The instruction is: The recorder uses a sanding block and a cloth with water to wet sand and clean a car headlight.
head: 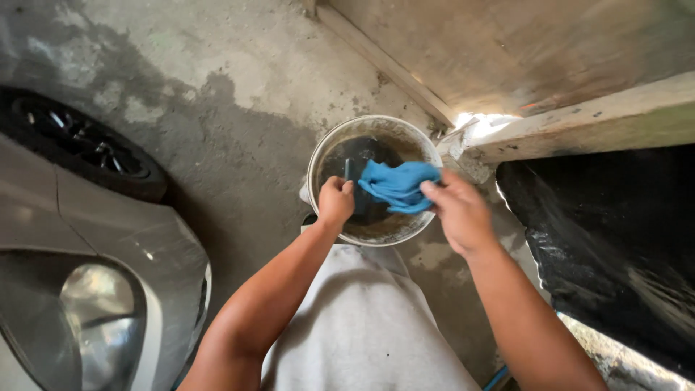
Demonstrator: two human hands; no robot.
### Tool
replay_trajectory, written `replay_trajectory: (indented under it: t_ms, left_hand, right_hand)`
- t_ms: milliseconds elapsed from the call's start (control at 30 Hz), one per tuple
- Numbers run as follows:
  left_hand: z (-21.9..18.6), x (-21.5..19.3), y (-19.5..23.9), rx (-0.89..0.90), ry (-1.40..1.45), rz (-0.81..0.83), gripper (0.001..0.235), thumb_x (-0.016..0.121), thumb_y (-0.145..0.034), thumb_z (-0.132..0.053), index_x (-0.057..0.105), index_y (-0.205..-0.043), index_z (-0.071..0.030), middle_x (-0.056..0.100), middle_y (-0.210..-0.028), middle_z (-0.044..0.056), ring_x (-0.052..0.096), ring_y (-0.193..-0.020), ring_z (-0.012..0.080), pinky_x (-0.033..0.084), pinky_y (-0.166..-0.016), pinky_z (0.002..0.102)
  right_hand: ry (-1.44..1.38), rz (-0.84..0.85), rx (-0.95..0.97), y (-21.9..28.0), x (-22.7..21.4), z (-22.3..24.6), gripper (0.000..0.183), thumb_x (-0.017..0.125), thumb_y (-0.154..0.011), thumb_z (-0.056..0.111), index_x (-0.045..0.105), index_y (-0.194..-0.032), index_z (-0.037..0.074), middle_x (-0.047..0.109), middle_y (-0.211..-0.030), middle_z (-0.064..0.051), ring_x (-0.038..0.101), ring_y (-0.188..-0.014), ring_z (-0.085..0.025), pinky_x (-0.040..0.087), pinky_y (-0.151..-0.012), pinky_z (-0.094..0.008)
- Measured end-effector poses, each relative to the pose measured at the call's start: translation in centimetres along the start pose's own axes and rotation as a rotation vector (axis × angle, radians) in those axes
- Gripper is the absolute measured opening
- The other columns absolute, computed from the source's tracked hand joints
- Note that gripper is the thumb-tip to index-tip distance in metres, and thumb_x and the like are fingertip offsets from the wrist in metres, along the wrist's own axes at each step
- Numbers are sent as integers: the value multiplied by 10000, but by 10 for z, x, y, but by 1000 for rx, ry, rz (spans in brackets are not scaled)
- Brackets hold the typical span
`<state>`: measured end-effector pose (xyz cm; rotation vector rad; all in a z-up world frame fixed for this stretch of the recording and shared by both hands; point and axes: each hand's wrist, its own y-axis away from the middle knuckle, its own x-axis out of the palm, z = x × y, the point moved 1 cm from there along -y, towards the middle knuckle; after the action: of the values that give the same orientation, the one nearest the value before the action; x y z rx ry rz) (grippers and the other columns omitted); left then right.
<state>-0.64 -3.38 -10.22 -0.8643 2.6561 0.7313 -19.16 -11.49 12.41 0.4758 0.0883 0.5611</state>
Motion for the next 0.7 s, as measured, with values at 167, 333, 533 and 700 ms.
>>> replay_trajectory:
  t_ms: [167,333,533,700]
  left_hand:
    - [-59,15,23,196,480,222,186,608,-909,-101,682,-1036,14,742,-910,189,713,-831,294,540,-741,370]
    - [-130,-30,60,318,111,238,189,634,-927,-110,611,-1062,20,665,-776,226,692,-695,363,513,-655,427]
    - [-112,-38,46,303,151,258,190,685,-922,-165,605,-904,6,657,-731,224,652,-656,364,521,-645,443]
    - [-103,-27,61,420,160,70,170,692,-908,-148,596,-933,-10,655,-784,169,622,-705,277,518,-652,400]
  right_hand:
    - [-328,-240,-104,-52,9,-71,365,611,-1004,268,655,-1279,32,699,-1212,-52,661,-1076,-118,518,-972,-281]
    - [-262,-461,-15,-79,52,-75,387,660,-1042,363,651,-1265,47,633,-1168,-87,608,-1010,-146,506,-880,-308]
    - [-320,-477,-11,-94,43,-85,379,616,-995,416,742,-1134,86,734,-1059,-46,675,-913,-123,561,-802,-282]
    - [-195,-446,-155,-73,59,-75,297,714,-970,354,722,-1076,77,711,-956,-7,659,-837,-94,557,-760,-274]
